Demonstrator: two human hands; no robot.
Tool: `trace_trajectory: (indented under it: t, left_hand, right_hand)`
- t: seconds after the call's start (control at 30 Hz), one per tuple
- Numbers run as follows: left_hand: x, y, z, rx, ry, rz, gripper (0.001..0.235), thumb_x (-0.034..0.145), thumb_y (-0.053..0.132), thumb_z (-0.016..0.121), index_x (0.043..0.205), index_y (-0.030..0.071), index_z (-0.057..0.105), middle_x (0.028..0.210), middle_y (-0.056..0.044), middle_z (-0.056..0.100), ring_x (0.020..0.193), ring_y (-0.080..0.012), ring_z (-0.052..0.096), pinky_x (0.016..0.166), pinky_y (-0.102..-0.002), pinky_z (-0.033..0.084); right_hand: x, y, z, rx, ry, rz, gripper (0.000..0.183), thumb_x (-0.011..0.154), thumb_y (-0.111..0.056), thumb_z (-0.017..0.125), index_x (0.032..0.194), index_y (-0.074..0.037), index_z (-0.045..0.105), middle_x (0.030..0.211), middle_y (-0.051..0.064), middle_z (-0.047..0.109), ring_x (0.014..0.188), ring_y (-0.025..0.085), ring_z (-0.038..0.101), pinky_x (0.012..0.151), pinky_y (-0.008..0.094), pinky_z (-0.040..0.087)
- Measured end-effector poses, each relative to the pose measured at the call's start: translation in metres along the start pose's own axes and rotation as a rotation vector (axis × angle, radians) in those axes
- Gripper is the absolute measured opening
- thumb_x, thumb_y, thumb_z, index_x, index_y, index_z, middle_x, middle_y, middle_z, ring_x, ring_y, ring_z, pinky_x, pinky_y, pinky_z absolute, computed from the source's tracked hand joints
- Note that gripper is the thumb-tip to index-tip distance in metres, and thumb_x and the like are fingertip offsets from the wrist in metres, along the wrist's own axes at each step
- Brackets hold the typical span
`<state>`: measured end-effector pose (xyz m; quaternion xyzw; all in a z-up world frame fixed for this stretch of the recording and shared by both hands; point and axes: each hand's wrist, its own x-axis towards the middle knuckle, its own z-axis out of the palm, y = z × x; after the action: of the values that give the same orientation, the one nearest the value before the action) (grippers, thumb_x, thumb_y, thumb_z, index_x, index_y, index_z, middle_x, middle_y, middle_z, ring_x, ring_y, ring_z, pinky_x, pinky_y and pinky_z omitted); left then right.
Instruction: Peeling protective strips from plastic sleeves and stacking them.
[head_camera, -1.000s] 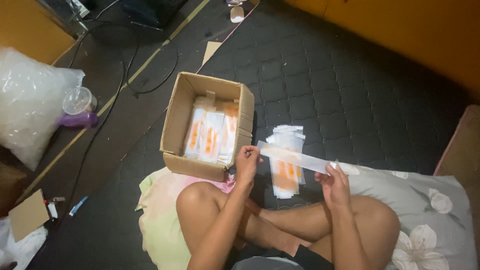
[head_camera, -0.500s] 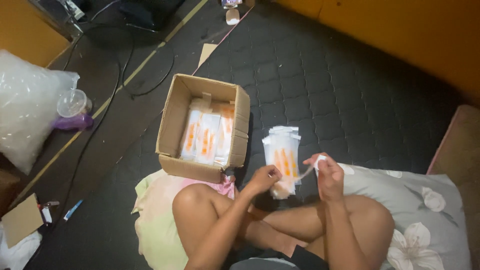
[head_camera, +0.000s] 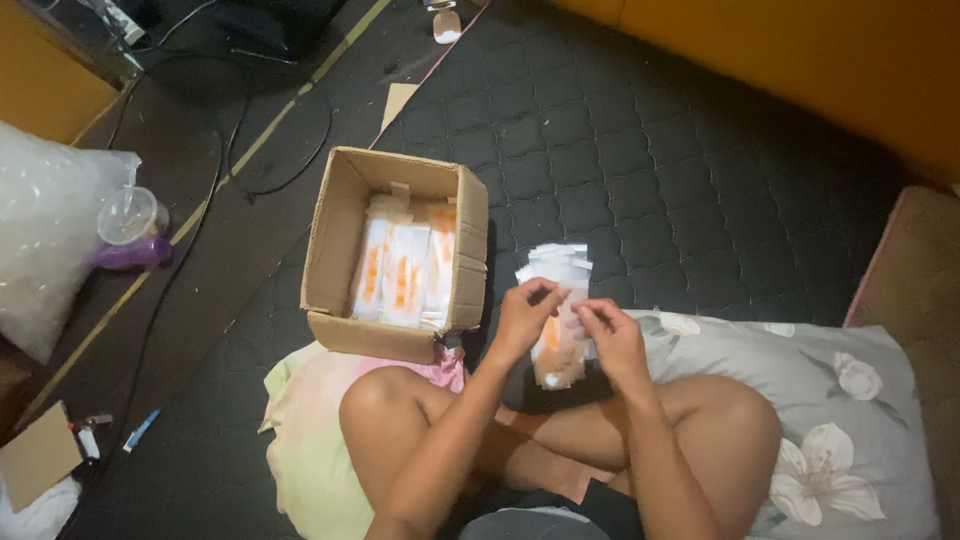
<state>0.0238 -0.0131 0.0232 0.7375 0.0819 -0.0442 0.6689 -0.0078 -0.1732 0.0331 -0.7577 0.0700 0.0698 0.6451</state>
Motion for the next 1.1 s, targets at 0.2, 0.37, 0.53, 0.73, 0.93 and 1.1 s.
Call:
trace_trajectory:
  t: [0.2, 0.37, 0.53, 0.73, 0.93, 1.1]
  left_hand:
    - [0.042, -0.006, -0.005, -0.041, 0.145, 0.039, 0.013, 0.087, 0.022, 0.079, 0.091, 0.01, 0.078, 0.073, -0.009, 0.073, 0.063, -0.0156, 0.068, 0.065, -0.029, 0.052]
    - [0.07, -0.011, -0.014, -0.028, 0.18, 0.021, 0.013, 0.088, 0.025, 0.079, 0.093, 0.013, 0.078, 0.076, -0.006, 0.073, 0.061, -0.0135, 0.067, 0.062, -0.026, 0.05]
    - [0.082, -0.014, -0.015, 0.001, 0.187, -0.047, 0.016, 0.089, 0.027, 0.079, 0.095, 0.013, 0.08, 0.081, -0.008, 0.075, 0.061, -0.0157, 0.067, 0.062, -0.028, 0.05]
    - [0.092, -0.038, -0.006, -0.006, 0.237, -0.056, 0.014, 0.084, 0.024, 0.079, 0.092, 0.014, 0.08, 0.075, -0.006, 0.072, 0.059, -0.0142, 0.063, 0.059, -0.027, 0.048]
    - [0.089, -0.029, -0.007, -0.027, 0.233, -0.085, 0.014, 0.084, 0.024, 0.078, 0.092, 0.013, 0.08, 0.075, -0.007, 0.071, 0.059, -0.0147, 0.059, 0.059, -0.028, 0.046]
    - [0.09, -0.032, -0.008, -0.03, 0.227, -0.091, 0.014, 0.083, 0.025, 0.078, 0.09, 0.014, 0.08, 0.075, -0.006, 0.069, 0.061, -0.014, 0.058, 0.06, -0.027, 0.045]
  right_hand:
    - [-0.014, 0.021, 0.0, 0.054, -0.014, 0.142, 0.018, 0.099, -0.018, 0.069, 0.112, -0.01, 0.078, 0.098, 0.008, 0.076, 0.09, 0.013, 0.062, 0.083, 0.031, 0.055]
    - [-0.038, 0.024, -0.008, 0.054, -0.041, 0.235, 0.02, 0.098, -0.019, 0.07, 0.113, -0.009, 0.079, 0.103, 0.011, 0.077, 0.093, 0.015, 0.064, 0.086, 0.033, 0.056]
    - [-0.049, 0.04, -0.003, 0.067, -0.055, 0.267, 0.019, 0.097, -0.02, 0.071, 0.111, -0.011, 0.08, 0.106, 0.011, 0.079, 0.095, 0.015, 0.067, 0.091, 0.035, 0.056]
    - [-0.049, 0.054, 0.004, 0.069, -0.039, 0.282, 0.019, 0.097, -0.02, 0.071, 0.11, -0.01, 0.08, 0.109, 0.012, 0.079, 0.1, 0.015, 0.068, 0.093, 0.037, 0.055]
    - [-0.055, 0.033, 0.007, 0.136, -0.04, 0.29, 0.018, 0.096, -0.019, 0.073, 0.11, -0.011, 0.08, 0.104, 0.009, 0.078, 0.09, 0.013, 0.064, 0.089, 0.035, 0.055]
    - [-0.055, 0.033, 0.008, 0.197, -0.059, 0.285, 0.018, 0.097, -0.015, 0.07, 0.111, -0.008, 0.078, 0.098, 0.007, 0.075, 0.08, 0.013, 0.065, 0.083, 0.034, 0.059]
